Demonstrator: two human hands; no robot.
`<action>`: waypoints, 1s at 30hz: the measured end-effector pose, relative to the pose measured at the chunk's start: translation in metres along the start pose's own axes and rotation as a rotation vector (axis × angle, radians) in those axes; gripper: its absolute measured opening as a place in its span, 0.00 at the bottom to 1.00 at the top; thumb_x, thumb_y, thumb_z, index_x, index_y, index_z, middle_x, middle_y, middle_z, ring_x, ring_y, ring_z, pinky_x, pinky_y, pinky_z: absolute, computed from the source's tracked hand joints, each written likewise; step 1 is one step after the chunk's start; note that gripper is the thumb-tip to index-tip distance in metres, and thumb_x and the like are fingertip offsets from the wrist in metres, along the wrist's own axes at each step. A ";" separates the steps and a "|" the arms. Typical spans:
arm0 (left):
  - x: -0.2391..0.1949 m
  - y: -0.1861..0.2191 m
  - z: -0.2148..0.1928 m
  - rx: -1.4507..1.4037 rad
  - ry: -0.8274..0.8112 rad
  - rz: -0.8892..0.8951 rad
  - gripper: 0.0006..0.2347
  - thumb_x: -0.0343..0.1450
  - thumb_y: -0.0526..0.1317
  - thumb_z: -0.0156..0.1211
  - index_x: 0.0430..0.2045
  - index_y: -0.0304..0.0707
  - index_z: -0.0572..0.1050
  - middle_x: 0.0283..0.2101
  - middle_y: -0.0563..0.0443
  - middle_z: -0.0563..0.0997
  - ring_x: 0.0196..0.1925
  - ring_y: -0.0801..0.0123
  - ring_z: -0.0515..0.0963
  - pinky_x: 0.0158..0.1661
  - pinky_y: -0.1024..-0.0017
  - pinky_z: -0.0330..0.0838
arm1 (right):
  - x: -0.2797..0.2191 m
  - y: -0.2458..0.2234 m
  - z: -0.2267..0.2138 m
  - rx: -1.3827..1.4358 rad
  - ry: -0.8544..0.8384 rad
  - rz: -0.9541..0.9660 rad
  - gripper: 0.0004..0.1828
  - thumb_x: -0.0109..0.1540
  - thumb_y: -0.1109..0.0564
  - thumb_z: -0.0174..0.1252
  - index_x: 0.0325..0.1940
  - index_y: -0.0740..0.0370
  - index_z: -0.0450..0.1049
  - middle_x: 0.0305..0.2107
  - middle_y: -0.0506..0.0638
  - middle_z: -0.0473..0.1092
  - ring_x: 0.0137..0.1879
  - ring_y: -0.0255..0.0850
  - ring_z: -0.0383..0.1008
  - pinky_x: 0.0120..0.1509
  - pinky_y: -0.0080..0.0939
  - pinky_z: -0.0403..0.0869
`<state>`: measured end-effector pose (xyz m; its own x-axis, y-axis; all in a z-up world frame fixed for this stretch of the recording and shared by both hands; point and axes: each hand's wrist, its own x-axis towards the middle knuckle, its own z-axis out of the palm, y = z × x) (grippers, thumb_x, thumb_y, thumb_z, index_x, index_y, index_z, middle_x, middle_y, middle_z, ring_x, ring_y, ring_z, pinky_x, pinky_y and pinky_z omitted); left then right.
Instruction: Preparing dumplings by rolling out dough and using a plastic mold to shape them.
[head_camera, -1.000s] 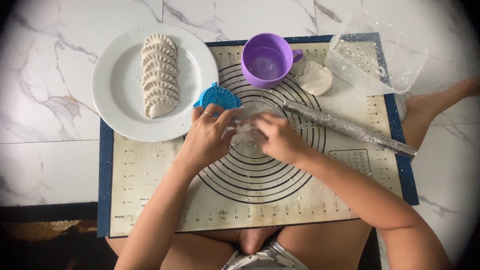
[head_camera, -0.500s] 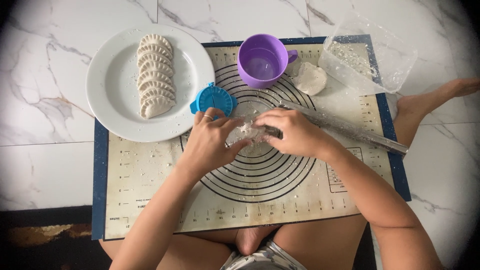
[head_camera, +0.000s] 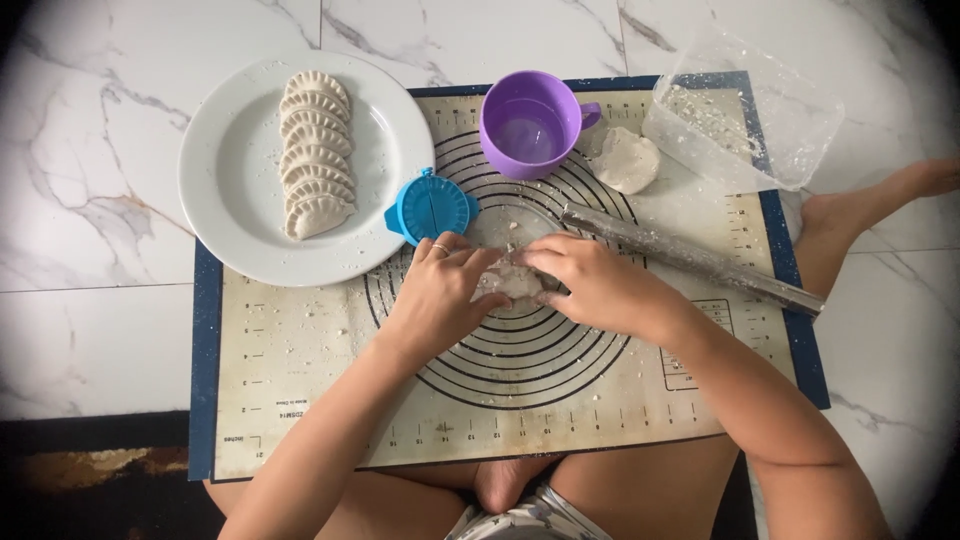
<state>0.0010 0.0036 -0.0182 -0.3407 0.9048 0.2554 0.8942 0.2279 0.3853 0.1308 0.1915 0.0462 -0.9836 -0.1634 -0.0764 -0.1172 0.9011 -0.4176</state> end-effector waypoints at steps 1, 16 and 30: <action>0.000 0.002 -0.001 0.000 0.000 -0.001 0.20 0.64 0.51 0.73 0.46 0.42 0.80 0.35 0.45 0.85 0.50 0.54 0.77 0.42 0.61 0.65 | 0.000 0.004 0.006 0.000 0.000 0.000 0.20 0.57 0.63 0.65 0.52 0.71 0.75 0.49 0.67 0.73 0.58 0.56 0.75 0.62 0.46 0.77; -0.001 0.017 0.020 0.001 0.208 0.044 0.03 0.70 0.36 0.66 0.25 0.40 0.82 0.22 0.48 0.83 0.37 0.61 0.79 0.35 0.68 0.64 | 0.011 0.000 0.022 0.080 0.275 -0.059 0.06 0.57 0.69 0.61 0.39 0.69 0.78 0.32 0.58 0.75 0.43 0.50 0.81 0.47 0.42 0.80; 0.004 0.005 -0.029 -0.193 0.392 -0.090 0.10 0.71 0.42 0.68 0.39 0.35 0.83 0.28 0.45 0.84 0.34 0.54 0.82 0.39 0.63 0.74 | 0.018 0.009 0.005 0.232 0.554 0.003 0.08 0.62 0.68 0.62 0.45 0.72 0.79 0.34 0.63 0.77 0.39 0.51 0.80 0.42 0.41 0.78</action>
<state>-0.0047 -0.0017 0.0101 -0.5319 0.6714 0.5160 0.7984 0.1945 0.5699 0.1131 0.1946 0.0368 -0.9160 0.1290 0.3798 -0.1428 0.7800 -0.6093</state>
